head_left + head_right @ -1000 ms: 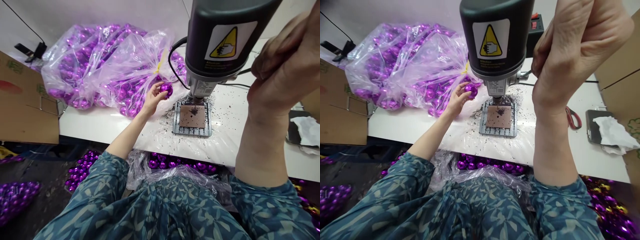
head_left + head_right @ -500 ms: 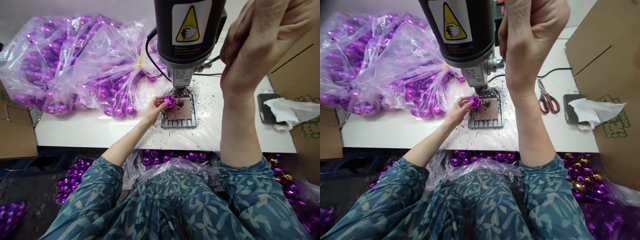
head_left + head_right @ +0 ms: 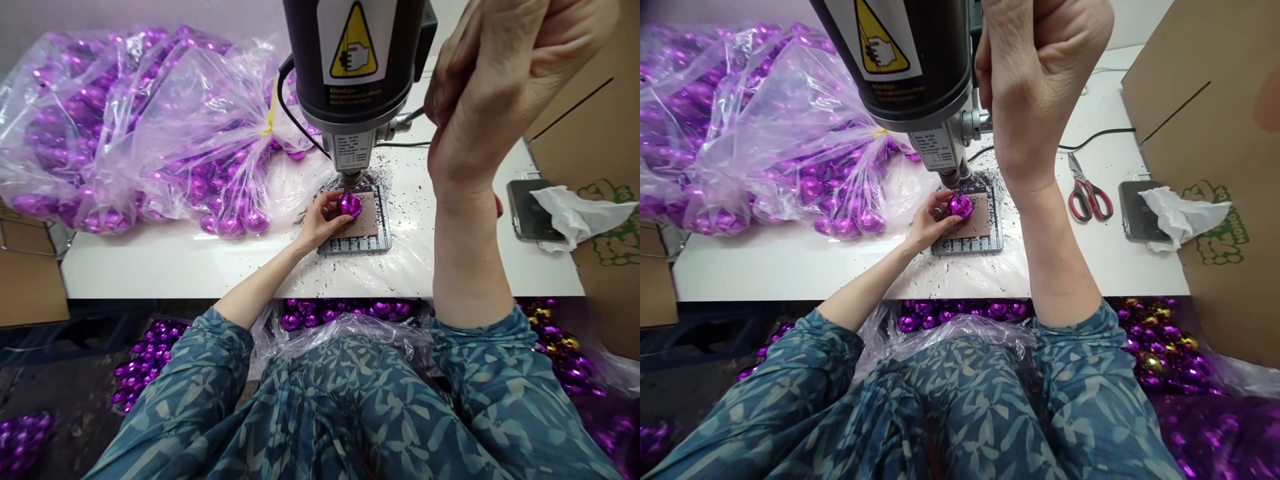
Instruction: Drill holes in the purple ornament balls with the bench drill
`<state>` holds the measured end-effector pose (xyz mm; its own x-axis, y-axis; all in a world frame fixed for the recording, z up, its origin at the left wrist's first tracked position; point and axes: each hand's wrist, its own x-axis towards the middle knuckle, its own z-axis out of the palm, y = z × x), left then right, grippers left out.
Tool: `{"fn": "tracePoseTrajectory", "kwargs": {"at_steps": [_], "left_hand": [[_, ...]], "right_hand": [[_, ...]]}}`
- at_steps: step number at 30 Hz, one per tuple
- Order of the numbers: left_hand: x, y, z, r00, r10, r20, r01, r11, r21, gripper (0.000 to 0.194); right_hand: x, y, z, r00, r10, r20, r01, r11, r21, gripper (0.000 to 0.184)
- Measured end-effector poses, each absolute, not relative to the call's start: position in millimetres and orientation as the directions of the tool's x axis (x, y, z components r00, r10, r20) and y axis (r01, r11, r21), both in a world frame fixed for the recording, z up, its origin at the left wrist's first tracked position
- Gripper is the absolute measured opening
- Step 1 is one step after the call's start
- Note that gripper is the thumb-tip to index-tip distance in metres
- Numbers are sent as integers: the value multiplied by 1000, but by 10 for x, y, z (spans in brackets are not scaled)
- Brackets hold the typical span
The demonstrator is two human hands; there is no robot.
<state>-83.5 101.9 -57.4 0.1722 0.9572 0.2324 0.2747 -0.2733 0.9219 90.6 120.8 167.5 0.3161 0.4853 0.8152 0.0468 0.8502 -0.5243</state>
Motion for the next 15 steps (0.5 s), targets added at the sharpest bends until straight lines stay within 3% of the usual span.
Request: {"fn": "tracePoseTrajectory", "kwargs": {"at_steps": [3,9,15], "left_hand": [[-819,991,-620,212,922,323,358,-380,853,63],[-754,966,-654,295,906,305,173,-364,915,66],[-762,957,-623,288,914,285,211,-351,912,66]], "right_hand": [[914,1203,1667,310,474,824,33,861,-508,70],[893,1147,1610,331,517,789,-87,850,-520,63],[884,960,1440,339,464,818,17,867,-499,64]]}}
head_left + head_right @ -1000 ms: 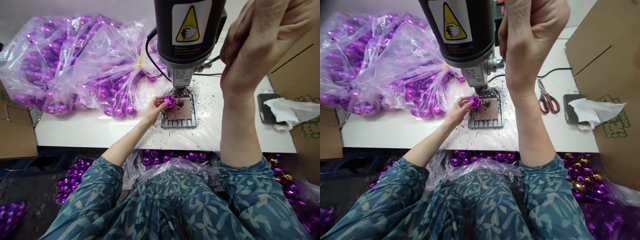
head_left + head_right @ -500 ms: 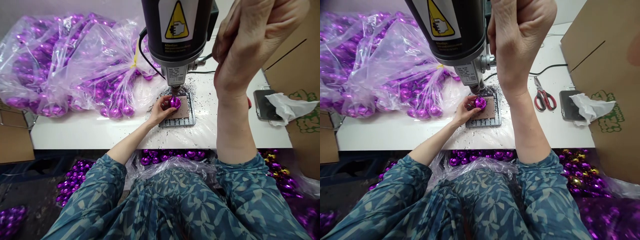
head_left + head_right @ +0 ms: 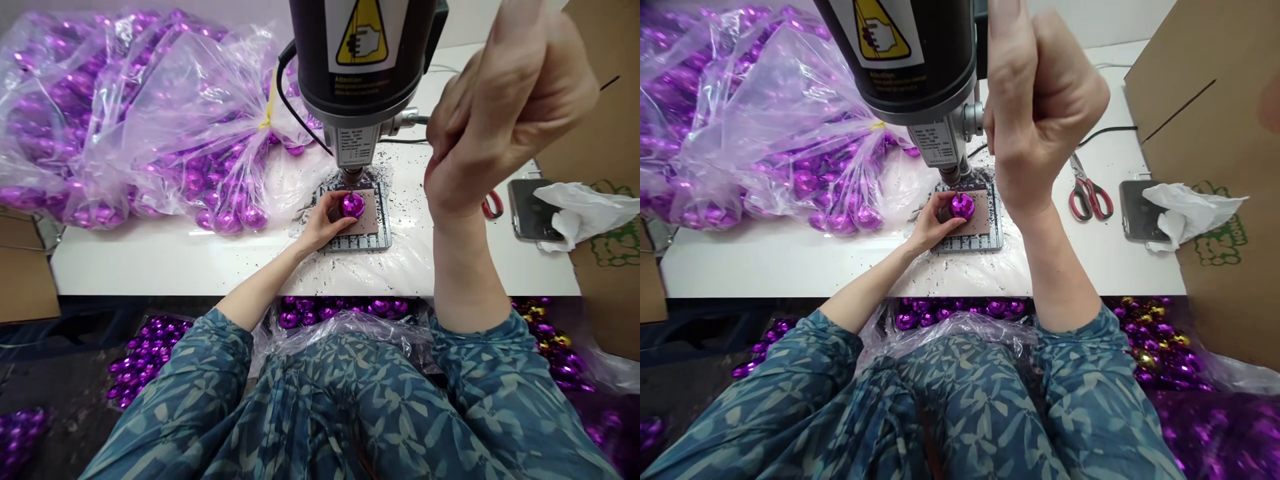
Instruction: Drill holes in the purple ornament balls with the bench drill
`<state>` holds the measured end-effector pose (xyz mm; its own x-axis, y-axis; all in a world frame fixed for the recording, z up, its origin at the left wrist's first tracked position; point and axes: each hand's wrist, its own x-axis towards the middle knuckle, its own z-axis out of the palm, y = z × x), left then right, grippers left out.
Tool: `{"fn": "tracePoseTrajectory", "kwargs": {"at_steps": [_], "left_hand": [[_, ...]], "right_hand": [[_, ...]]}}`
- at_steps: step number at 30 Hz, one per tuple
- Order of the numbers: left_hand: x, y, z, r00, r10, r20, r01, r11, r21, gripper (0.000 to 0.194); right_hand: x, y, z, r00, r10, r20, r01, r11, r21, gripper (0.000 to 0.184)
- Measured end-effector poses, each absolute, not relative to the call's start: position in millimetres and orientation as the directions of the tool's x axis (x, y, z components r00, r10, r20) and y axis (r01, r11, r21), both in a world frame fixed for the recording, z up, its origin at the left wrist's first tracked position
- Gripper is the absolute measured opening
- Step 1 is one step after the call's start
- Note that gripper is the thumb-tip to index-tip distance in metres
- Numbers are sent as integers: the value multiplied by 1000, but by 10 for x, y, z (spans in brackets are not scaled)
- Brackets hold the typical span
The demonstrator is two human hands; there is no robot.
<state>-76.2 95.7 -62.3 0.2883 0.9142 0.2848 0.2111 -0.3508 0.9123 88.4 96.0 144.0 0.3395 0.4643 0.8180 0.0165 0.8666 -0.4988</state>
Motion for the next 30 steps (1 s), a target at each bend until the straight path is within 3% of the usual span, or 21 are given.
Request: {"fn": "tracePoseTrajectory", "kwargs": {"at_steps": [7,10,15,23,27,30], "left_hand": [[-766,965,-667,289,913,287,222,-356,908,65],[-764,959,-666,275,917,289,212,-351,912,65],[-764,958,-653,274,916,292,225,-356,907,62],[-747,955,-630,281,913,295,187,-354,917,67],[-753,959,-651,283,907,313,217,-378,900,69],[-748,1008,-705,279,909,310,237,-377,895,66]], "right_hand": [[827,1027,1183,491,367,790,128,867,-482,78],[850,1077,1080,498,344,796,196,850,-490,80],[936,1098,879,461,286,840,166,902,-398,73],[1045,1201,561,430,287,856,252,872,-419,75],[994,1166,718,414,279,866,244,883,-402,81],[929,1102,1122,387,394,834,195,848,-492,72]]}}
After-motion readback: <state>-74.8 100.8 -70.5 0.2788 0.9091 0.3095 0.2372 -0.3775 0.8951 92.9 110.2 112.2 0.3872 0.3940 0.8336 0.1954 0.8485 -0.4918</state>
